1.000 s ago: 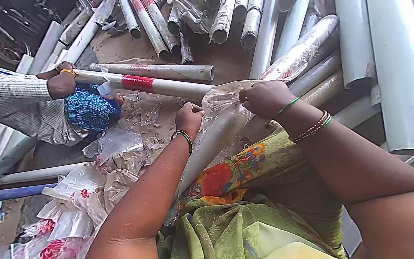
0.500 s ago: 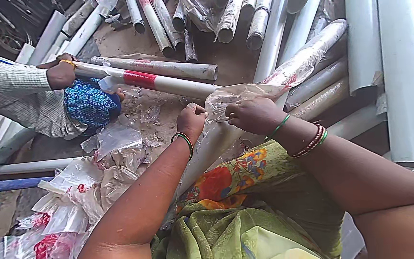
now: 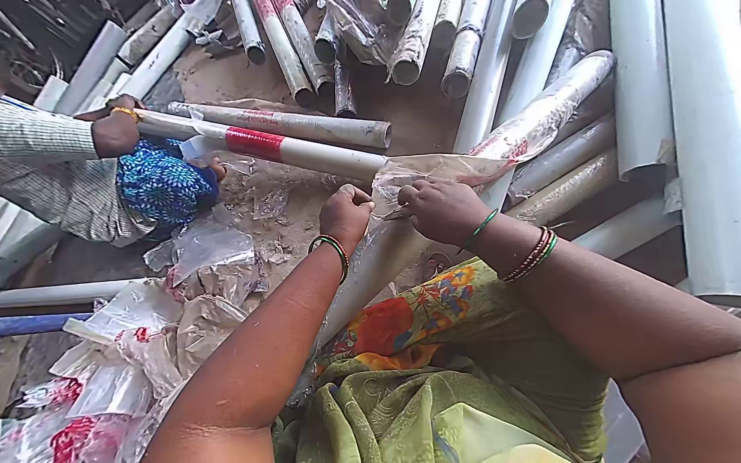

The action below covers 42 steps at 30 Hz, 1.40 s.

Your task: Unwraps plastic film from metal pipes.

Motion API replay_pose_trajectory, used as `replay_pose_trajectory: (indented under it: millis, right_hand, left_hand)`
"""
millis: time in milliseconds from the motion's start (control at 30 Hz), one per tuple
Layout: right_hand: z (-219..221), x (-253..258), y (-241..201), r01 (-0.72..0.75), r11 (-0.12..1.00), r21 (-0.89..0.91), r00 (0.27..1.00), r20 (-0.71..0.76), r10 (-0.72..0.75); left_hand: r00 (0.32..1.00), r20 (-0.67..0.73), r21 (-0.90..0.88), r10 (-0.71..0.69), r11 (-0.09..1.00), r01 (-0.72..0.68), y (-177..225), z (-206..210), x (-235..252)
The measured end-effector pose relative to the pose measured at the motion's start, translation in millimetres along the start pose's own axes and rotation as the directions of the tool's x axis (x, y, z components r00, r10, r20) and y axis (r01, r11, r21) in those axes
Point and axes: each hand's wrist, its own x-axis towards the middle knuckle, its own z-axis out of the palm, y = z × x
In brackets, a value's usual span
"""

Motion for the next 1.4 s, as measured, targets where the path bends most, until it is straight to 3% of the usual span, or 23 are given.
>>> replay_pose_trajectory:
  millis: [167, 300, 467, 633, 1000, 1400]
  right_hand:
    - [-6, -6, 2, -0.030, 1.000, -0.004, 0.995, -0.094, 0.030]
    - [-14, -20, 12, -0.012, 0.994, 0.112, 0.993, -0.118, 0.025]
    - [-30, -26, 19, -0.080, 0.933, 0.350, 0.991, -0.073, 0.112]
    - [-24, -13, 21, -0.237, 0.864, 0.445, 0.972, 0.109, 0.210]
    - [-11, 22, -8, -0.297, 0.891, 0.343, 0.947, 0.223, 0.230]
    - [-10, 16, -14, -0.279, 0.857, 0.434, 0.949, 0.262, 0.176]
  left_hand:
    - [1.000, 0.009, -0.002, 0.006, 1.000, -0.006, -2, 0, 2]
    - [1.000, 0.004, -0.009, 0.007, 1.000, -0.007, -3, 0, 3]
    - [1.000, 0.012, -0.012, -0.004, 1.000, 0.004, -2, 0, 3]
    - [1.000, 0.011, -0.013, -0.003, 1.000, 0.004, -3, 0, 3]
    - [1.000, -0.008, -0.003, 0.002, 1.000, -0.002, 0, 1, 0]
    - [1.000, -0.009, 0.018, 0.012, 1.000, -0.012, 1, 0, 2]
